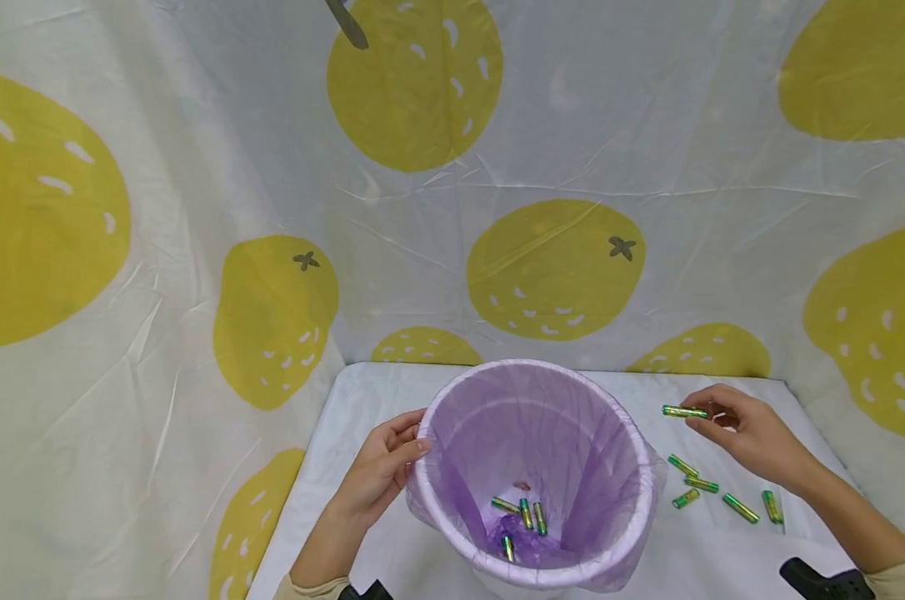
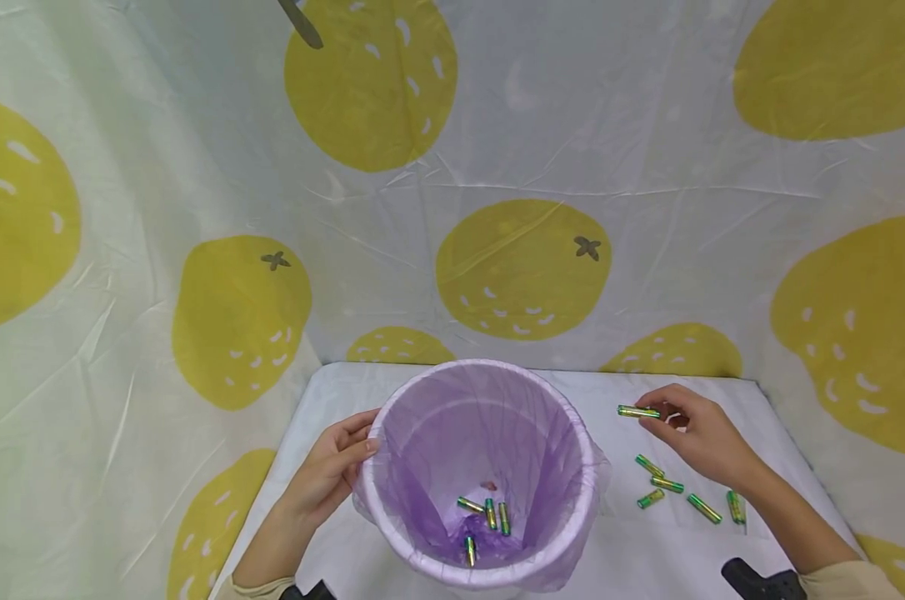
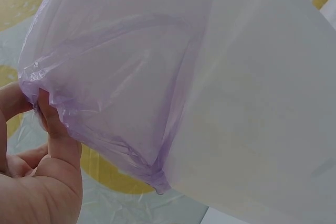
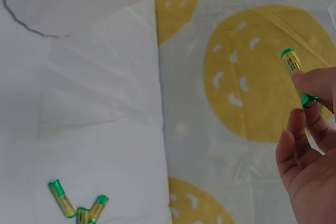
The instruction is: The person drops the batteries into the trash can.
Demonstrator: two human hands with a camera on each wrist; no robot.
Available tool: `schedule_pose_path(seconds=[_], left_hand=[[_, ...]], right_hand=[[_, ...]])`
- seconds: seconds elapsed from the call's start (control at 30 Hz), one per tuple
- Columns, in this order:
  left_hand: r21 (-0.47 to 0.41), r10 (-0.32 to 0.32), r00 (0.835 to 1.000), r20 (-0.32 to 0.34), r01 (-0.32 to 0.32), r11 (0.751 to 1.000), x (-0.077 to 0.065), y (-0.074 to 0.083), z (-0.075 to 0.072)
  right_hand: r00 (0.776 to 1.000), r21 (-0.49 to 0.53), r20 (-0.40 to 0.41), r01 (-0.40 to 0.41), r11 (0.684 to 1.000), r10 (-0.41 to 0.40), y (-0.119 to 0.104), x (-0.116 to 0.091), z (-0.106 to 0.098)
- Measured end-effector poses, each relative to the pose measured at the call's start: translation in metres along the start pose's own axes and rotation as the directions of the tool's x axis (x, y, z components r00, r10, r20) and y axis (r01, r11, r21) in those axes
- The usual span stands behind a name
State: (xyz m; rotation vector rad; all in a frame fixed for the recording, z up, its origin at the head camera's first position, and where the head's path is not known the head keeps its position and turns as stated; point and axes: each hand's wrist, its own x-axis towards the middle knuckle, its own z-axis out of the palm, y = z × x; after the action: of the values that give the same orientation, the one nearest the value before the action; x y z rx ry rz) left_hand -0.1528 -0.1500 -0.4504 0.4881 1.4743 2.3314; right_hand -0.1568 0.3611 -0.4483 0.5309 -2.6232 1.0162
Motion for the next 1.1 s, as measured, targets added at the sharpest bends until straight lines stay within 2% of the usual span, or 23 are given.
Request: schedule_pose_path(seconds=[0.33,0.67,0.8,1.0,1.1], left_hand=[[-0.009,-0.001,1.000,-0.001,0.001,1.000,0.001,0.000,0.001],[-0.007,-0.005,1.000,-0.013,0.004,1.000,-0.001,0.002,0.003],[-0.003,-0.011,1.000,-0.012,0.011,1.000,-0.002,0.002,0.002],[0.001,-0.003,1.000,-0.001,0.003,1.000,-0.003,0.002,0.000],[-0.003,0.005,1.000,-0.006,-0.005,1.000,-0.003,0.002,-0.001]], right_hand=[[0.991,0.049,0.023,0.133,0.990,-0.134,-0.033,0.016,-0.002],[0.968,0.064,0.050,0.244,0.968,-0.247,-0.069,0.036,-0.003],[0.941,0.113,0.061,0.326,0.939,-0.334,-0.086,0.048,0.000],[0.869,0.158,0.093,0.469,0.869,-0.486,-0.114,0.068,0.010],[0.854,0.180,0.112,0.485,0.856,-0.508,-0.127,0.076,0.016]])
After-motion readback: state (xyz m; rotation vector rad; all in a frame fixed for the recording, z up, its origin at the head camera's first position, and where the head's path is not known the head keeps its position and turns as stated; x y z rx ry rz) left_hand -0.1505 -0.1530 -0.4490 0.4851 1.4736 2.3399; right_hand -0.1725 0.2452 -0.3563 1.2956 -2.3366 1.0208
